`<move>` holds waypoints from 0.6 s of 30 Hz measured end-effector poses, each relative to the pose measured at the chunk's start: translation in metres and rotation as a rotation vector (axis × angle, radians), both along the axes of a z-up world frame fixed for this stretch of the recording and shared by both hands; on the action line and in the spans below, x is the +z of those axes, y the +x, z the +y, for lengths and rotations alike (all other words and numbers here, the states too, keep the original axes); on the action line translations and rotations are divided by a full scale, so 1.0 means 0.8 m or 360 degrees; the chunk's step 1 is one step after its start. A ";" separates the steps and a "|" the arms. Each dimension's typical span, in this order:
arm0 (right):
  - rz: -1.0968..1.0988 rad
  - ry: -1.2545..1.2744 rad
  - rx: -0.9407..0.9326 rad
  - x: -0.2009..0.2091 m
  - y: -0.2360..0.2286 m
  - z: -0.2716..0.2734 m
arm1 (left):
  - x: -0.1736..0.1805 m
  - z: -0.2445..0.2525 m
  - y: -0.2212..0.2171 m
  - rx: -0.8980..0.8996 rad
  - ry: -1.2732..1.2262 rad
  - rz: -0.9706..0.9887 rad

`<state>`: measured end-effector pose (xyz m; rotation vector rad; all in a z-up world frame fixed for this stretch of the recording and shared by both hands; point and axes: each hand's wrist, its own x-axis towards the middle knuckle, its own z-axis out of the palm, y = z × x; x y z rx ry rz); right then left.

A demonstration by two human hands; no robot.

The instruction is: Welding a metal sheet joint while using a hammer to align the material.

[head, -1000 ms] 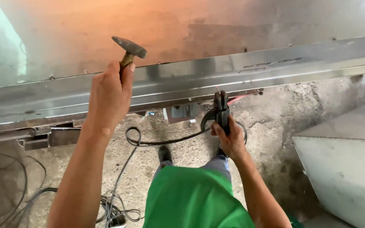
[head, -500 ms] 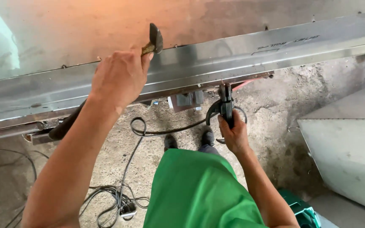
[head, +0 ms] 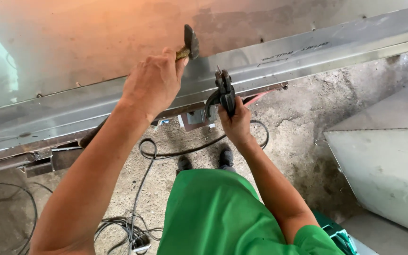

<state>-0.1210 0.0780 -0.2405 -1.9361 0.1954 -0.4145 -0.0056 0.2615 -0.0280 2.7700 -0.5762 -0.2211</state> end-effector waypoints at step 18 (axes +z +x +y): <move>-0.0101 -0.0002 -0.0004 -0.014 0.027 0.016 | 0.026 -0.019 -0.003 0.0071 0.0257 0.0154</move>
